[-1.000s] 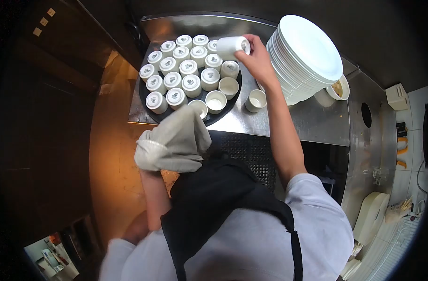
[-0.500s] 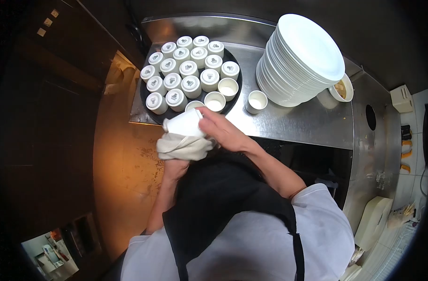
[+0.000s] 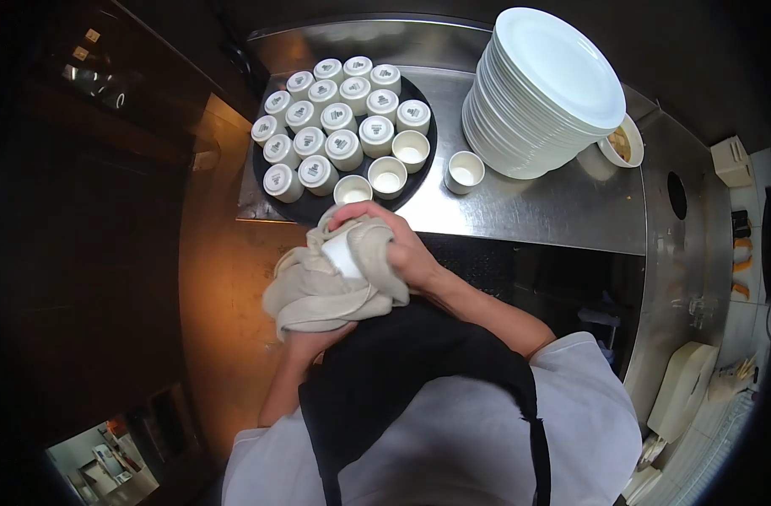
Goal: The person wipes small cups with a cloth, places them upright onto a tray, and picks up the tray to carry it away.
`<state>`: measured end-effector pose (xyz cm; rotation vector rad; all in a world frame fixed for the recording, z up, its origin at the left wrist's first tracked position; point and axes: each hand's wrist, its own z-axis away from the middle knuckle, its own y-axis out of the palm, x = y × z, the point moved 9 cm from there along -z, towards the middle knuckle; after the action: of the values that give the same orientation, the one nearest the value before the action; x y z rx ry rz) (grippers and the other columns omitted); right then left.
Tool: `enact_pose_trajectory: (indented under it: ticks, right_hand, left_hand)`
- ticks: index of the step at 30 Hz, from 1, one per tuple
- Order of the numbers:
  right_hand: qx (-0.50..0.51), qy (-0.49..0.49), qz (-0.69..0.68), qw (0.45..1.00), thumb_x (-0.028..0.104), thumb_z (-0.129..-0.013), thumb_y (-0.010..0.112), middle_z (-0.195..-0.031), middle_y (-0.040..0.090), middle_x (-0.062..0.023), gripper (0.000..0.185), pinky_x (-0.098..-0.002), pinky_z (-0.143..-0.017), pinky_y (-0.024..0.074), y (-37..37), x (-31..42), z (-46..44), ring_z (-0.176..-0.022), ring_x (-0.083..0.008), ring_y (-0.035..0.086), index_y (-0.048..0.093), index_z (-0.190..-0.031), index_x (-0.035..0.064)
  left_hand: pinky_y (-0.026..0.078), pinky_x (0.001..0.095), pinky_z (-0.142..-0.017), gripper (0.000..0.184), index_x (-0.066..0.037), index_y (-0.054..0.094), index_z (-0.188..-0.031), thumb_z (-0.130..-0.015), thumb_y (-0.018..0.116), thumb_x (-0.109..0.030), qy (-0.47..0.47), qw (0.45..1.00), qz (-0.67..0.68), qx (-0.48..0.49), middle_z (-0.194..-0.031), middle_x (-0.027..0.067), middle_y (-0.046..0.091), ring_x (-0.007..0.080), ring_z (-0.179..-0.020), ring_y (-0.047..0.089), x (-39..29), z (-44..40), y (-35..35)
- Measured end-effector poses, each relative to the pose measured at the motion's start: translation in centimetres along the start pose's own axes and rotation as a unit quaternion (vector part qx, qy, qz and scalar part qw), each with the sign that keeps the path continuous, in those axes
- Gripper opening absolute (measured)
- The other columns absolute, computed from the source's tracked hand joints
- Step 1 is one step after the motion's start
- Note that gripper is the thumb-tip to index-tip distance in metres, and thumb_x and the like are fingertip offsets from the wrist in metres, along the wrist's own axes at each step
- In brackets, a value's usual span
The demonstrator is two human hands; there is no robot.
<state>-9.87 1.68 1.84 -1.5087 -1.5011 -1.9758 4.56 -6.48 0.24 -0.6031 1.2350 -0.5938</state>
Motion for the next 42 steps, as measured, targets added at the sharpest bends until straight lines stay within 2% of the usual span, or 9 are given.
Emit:
enact_pose_trajectory:
  ticks: [3, 5, 8, 11, 13, 14, 21, 33, 42]
  right_hand:
    - [-0.052, -0.009, 0.224, 0.973, 0.007, -0.075, 0.057, -0.106, 0.062, -0.0073, 0.032, -0.0294, -0.091, 0.0456, -1.3, 0.7, 0.7, -0.099, -0.0152, 0.058, 0.059, -0.106, 0.0043]
    - [-0.034, -0.146, 0.362, 0.920, 0.009, -0.074, 0.061, -0.099, 0.063, -0.0058, 0.029, -0.0283, -0.088, 0.0462, 0.2, 3.0, 1.1, -0.095, -0.0146, 0.059, 0.060, -0.102, 0.0028]
    - [-0.029, -0.078, 0.120, 0.989, 0.015, -0.078, 0.061, -0.098, 0.064, -0.0038, 0.024, -0.0279, -0.085, 0.0466, -1.5, 2.4, -0.1, -0.093, -0.0133, 0.059, 0.061, -0.099, 0.0031]
    - [-0.052, 0.032, 0.198, 0.978, 0.017, -0.080, 0.060, -0.094, 0.064, -0.0033, 0.022, -0.0281, -0.082, 0.0475, -3.6, 0.1, -0.6, -0.090, -0.0123, 0.060, 0.061, -0.097, 0.0028]
    - [-0.031, -0.068, 0.343, 0.936, 0.011, -0.074, 0.064, -0.088, 0.066, -0.0058, 0.022, -0.0297, -0.076, 0.0486, -0.8, 4.1, 0.0, -0.082, -0.0163, 0.061, 0.062, -0.094, 0.0033]
    - [-0.016, -0.156, 0.392, 0.907, 0.008, -0.071, 0.064, -0.085, 0.065, -0.0070, 0.022, -0.0316, -0.073, 0.0492, 0.8, 5.8, 0.3, -0.078, -0.0202, 0.062, 0.063, -0.092, 0.0041]
    - [-0.102, -0.174, 0.513, 0.835, 0.033, -0.074, 0.074, -0.109, 0.061, -0.0136, 0.053, -0.0401, -0.083, 0.0429, -1.7, -1.4, 4.0, -0.098, -0.0336, 0.055, 0.060, -0.116, 0.0047]
    - [0.155, 0.110, 0.152, 0.970, 0.037, -0.096, 0.056, -0.130, 0.051, -0.0092, 0.061, -0.0297, -0.102, 0.0377, 1.4, -0.9, 0.4, -0.117, -0.0168, 0.050, 0.035, -0.145, 0.0052]
    - [-0.261, -0.076, 0.317, 0.909, 0.038, -0.081, 0.074, -0.090, 0.066, -0.0102, 0.046, -0.0296, -0.069, 0.0494, -14.4, 10.0, -9.5, -0.079, -0.0159, 0.063, 0.060, -0.105, 0.0016]
  left_hand:
    - [0.039, 0.0433, -0.106, 0.056, -0.005, 0.051, -0.133, -0.084, 0.071, -0.023, -0.007, 0.913, 0.407, -0.008, -0.136, 0.0138, 0.051, 0.0289, -0.128, 0.049, 0.1, -4.8, 2.0]
    - [0.039, 0.0444, -0.106, 0.057, -0.004, 0.048, -0.135, -0.085, 0.069, -0.022, -0.055, 0.537, 0.841, 0.038, -0.139, 0.0147, 0.049, 0.0300, -0.128, 0.048, 1.5, -6.2, 5.3]
    - [0.041, 0.0398, -0.105, 0.056, -0.002, 0.046, -0.135, -0.086, 0.067, -0.017, 0.103, 0.901, 0.418, -0.050, -0.136, 0.0124, 0.052, 0.0288, -0.127, 0.050, -2.7, -6.1, 1.5]
    - [0.039, 0.0363, -0.106, 0.058, -0.002, 0.042, -0.138, -0.087, 0.065, -0.015, 0.222, 0.971, 0.087, -0.012, -0.138, 0.0124, 0.049, 0.0273, -0.127, 0.049, -4.7, -5.6, 1.6]
    - [0.039, 0.0363, -0.107, 0.058, -0.001, 0.041, -0.139, -0.087, 0.065, -0.014, 0.043, 0.908, 0.413, 0.059, -0.139, 0.0126, 0.048, 0.0257, -0.127, 0.049, -2.1, -6.3, 3.1]
    - [0.038, 0.0351, -0.106, 0.058, -0.001, 0.043, -0.138, -0.086, 0.066, -0.012, -0.040, 0.681, 0.731, 0.020, -0.138, 0.0109, 0.048, 0.0223, -0.125, 0.050, -1.5, -6.4, 4.0]
    - [0.042, 0.0350, -0.101, 0.037, 0.001, 0.061, -0.117, -0.081, 0.068, -0.005, 0.164, 0.951, 0.248, -0.086, -0.118, 0.0108, 0.063, 0.0229, -0.115, 0.057, -3.9, -5.0, -1.8]
    - [0.046, 0.0316, -0.095, 0.038, 0.001, 0.055, -0.125, -0.090, 0.059, -0.015, 0.134, 0.909, 0.378, -0.110, -0.121, 0.0109, 0.060, 0.0193, -0.111, 0.058, -2.4, -6.2, -2.8]
    - [0.050, 0.0403, -0.097, 0.048, 0.000, 0.044, -0.135, -0.100, 0.045, -0.034, 0.013, 0.628, 0.712, -0.314, -0.132, 0.0175, 0.054, 0.0304, -0.117, 0.057, 5.5, 1.9, -6.2]
